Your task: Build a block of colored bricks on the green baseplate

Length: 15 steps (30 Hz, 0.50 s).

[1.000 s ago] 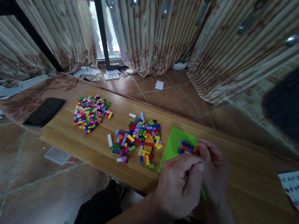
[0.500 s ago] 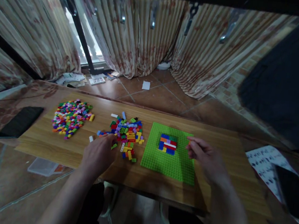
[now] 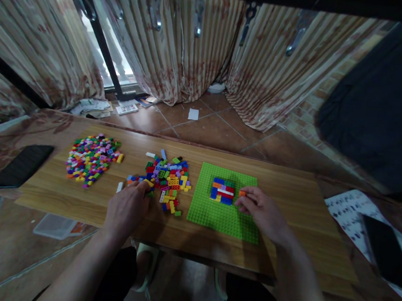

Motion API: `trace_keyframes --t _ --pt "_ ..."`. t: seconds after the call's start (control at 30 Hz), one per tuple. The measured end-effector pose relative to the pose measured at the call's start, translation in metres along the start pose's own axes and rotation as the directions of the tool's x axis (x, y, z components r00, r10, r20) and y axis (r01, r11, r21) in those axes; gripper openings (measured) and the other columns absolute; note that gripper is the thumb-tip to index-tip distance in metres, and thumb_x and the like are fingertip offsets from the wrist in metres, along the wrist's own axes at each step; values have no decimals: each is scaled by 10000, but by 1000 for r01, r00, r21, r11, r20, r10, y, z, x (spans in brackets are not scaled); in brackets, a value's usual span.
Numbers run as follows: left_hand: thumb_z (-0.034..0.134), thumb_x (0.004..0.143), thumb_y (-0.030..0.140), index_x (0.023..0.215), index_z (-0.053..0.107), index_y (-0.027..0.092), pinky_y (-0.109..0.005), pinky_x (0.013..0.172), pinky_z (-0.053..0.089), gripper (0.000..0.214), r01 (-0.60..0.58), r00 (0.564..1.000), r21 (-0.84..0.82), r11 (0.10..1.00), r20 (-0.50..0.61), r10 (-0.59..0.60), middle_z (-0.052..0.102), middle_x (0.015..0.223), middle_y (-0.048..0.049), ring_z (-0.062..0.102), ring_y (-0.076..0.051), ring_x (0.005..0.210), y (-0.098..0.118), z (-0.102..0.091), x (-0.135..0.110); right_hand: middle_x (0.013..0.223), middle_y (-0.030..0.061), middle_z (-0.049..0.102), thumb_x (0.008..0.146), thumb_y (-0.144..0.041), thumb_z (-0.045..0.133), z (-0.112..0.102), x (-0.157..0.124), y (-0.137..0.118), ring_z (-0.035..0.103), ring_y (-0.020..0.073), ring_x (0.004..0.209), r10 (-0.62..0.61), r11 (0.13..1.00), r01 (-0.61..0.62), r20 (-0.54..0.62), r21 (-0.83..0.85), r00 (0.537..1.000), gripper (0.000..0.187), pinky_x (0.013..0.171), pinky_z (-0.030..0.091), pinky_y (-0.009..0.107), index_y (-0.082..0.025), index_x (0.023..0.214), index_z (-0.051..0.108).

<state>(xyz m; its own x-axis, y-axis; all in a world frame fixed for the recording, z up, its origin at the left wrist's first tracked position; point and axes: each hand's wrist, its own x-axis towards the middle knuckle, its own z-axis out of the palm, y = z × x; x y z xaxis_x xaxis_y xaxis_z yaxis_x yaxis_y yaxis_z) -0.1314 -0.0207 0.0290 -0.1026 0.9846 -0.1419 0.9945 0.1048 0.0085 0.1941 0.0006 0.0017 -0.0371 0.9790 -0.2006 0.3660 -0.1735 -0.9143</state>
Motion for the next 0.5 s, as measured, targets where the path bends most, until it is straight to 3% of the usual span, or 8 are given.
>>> trace_keyframes --t 0.13,0.27,0.5 --pt "436 870 275 1040 641 224 -322 638 440 272 -6 999 -23 1000 -31 6 672 1081 -64 661 -273 913 -1 -2 -1 763 22 694 776 -412 620 0 -1 -2 643 178 710 -63 998 63 15 -25 998 249 680 495 326 -204 913 619" --pt "455 877 293 1112 638 237 -326 666 454 303 -62 991 -101 993 -124 50 675 1098 -50 658 -258 904 3 -2 0 859 36 725 755 -401 655 -3 -2 -2 653 205 803 -116 984 108 -47 -143 992 231 751 484 354 -219 889 701" --pt "507 857 259 1034 666 203 -297 706 473 244 -173 979 -353 920 -165 120 682 1002 -54 649 -191 791 33 3 4 883 35 738 793 -379 644 11 -6 2 672 200 810 -152 984 144 -71 -106 986 213 759 501 349 -222 923 704"
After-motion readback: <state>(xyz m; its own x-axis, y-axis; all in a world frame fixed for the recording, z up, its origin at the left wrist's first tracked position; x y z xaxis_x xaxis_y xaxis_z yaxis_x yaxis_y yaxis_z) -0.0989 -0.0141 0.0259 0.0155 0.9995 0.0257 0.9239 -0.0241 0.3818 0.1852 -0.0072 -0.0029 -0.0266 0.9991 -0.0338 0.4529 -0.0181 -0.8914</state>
